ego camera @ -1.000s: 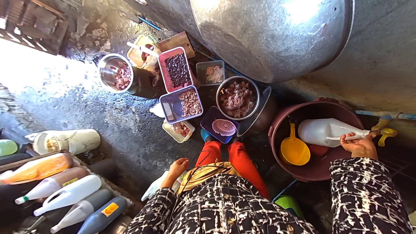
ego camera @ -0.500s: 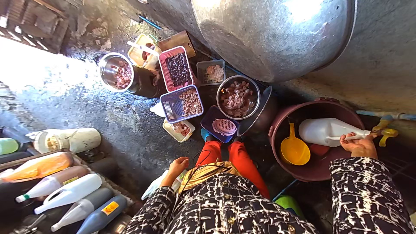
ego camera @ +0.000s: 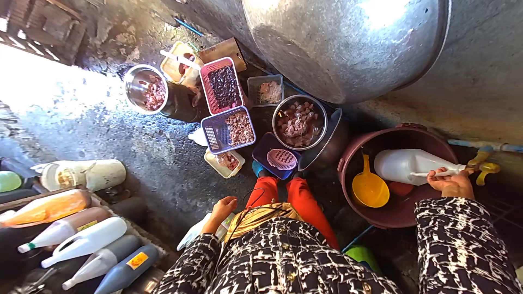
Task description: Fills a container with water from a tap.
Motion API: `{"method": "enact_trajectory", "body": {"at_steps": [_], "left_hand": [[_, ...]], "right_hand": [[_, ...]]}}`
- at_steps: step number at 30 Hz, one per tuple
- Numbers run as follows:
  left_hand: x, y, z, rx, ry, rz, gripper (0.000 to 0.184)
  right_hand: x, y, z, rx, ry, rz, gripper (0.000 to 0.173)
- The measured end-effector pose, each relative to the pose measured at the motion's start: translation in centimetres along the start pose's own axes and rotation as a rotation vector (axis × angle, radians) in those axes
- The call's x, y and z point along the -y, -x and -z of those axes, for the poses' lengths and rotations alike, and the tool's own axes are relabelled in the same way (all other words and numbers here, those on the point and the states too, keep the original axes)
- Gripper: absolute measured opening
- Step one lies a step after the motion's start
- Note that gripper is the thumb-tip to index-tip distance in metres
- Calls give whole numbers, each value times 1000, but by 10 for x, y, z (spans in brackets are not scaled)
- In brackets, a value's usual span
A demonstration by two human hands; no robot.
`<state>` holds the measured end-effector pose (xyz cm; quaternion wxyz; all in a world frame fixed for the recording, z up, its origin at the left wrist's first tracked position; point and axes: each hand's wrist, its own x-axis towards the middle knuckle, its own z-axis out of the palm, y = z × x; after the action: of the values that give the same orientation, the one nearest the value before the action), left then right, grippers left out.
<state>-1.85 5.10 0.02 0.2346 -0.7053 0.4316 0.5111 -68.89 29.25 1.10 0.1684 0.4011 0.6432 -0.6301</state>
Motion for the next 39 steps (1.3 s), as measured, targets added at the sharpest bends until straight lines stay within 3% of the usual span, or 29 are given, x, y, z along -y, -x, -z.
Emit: {"method": "enact_trajectory", "body": {"at_steps": [39], "left_hand": [[1, 0, -4, -3, 11, 7, 36]], "right_hand": [[0, -1, 0, -1, -11, -10, 41]]}}
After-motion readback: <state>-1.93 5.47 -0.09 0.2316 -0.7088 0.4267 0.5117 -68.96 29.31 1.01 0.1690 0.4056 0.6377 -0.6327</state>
